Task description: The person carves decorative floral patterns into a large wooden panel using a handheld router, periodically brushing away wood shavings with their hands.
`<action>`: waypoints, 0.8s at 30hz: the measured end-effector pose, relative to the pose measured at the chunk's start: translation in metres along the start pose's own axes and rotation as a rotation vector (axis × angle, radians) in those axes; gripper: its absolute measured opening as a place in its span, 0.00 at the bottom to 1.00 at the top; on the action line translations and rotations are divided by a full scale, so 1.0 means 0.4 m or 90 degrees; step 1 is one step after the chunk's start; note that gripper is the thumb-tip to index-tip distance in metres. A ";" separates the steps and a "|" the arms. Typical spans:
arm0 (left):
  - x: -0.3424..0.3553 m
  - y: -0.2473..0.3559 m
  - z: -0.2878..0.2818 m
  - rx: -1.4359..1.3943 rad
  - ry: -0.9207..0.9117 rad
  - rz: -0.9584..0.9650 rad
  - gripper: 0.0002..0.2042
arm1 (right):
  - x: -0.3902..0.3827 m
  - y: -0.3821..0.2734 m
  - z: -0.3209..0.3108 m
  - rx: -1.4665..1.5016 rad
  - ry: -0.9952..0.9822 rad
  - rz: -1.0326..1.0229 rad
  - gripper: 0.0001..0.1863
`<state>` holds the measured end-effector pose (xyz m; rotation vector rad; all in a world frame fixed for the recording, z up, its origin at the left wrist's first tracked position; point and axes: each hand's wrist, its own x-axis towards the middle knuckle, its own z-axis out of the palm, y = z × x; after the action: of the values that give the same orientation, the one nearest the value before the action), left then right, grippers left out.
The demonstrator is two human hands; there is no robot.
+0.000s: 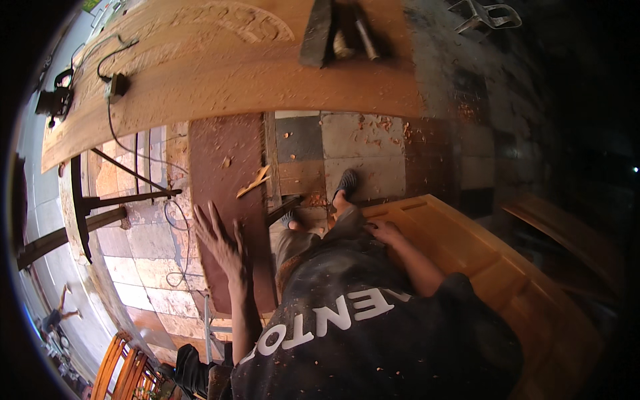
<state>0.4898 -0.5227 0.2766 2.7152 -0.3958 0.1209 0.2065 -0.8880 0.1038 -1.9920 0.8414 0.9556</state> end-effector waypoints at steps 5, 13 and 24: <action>0.179 0.124 0.203 0.135 0.007 -0.103 0.35 | 0.111 0.069 -0.114 0.081 0.082 -0.055 0.34; 0.248 0.216 0.221 0.112 -0.020 -0.066 0.32 | 0.278 0.401 -0.237 0.361 0.139 -0.072 0.30; 0.238 0.247 0.228 0.111 -0.011 0.068 0.23 | 0.234 0.580 -0.374 0.371 0.197 0.054 0.35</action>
<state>0.5545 -0.6700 0.2424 2.8671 -0.5603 0.1676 0.1185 -1.1499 0.0107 -1.6139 1.2209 0.3768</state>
